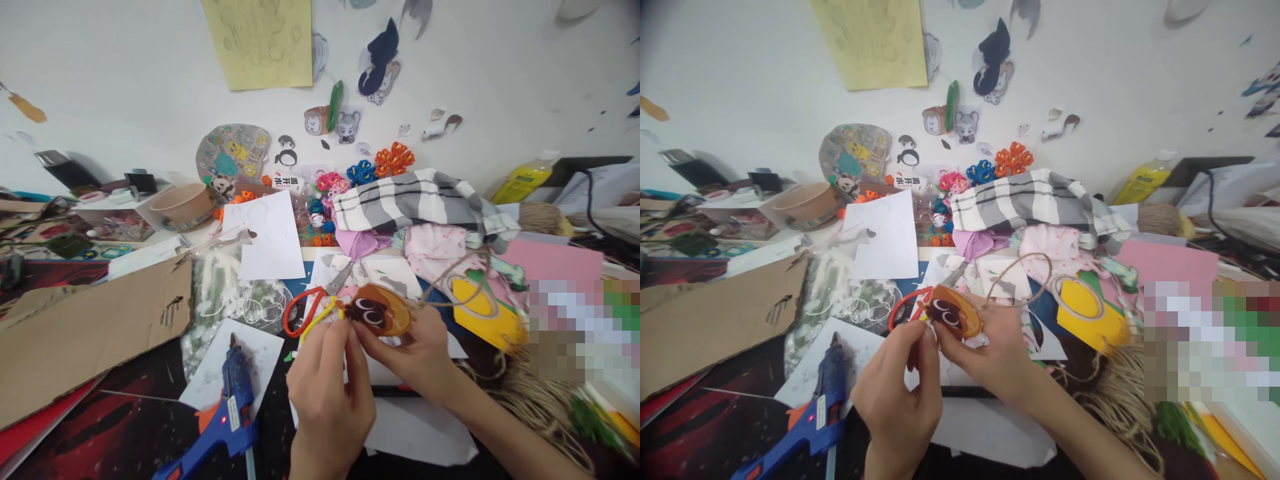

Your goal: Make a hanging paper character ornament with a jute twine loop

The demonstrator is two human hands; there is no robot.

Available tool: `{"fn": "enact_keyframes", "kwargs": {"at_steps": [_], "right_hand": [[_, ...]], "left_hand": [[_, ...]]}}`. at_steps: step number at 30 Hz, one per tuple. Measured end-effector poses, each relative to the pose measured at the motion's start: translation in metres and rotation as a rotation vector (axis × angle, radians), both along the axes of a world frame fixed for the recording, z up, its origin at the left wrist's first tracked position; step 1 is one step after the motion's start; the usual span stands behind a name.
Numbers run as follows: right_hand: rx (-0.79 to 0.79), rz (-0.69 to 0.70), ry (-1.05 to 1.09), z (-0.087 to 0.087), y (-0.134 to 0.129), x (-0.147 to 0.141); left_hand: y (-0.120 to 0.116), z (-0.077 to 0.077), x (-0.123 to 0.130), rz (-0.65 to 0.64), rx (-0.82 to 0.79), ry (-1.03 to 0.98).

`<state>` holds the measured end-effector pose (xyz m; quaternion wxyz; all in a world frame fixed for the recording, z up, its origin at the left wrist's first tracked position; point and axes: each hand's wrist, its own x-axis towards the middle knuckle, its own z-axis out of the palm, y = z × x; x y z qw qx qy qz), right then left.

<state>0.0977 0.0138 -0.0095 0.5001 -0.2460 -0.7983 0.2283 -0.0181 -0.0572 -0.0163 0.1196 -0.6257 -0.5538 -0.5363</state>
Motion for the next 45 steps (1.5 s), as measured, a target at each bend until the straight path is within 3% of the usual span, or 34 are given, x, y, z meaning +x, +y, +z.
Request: {"fn": "enact_keyframes", "kwargs": {"at_steps": [9, 19, 35, 45], "right_hand": [[-0.02, 0.029, 0.009, 0.0007, -0.0017, 0.0007], [0.048, -0.041, -0.022, 0.0035, -0.0016, 0.0002], [-0.044, 0.001, 0.004, -0.0021, -0.0014, 0.0017], [0.017, -0.002, -0.014, 0.0006, -0.0003, 0.0009]], "left_hand": [[-0.0005, 0.0015, -0.0002, 0.007, -0.005, -0.024], [-0.003, 0.0022, -0.0005, -0.015, 0.017, -0.041], [-0.0004, 0.002, -0.0004, -0.016, -0.003, -0.03], [-0.002, 0.0036, -0.0009, -0.013, -0.001, -0.058]]}}
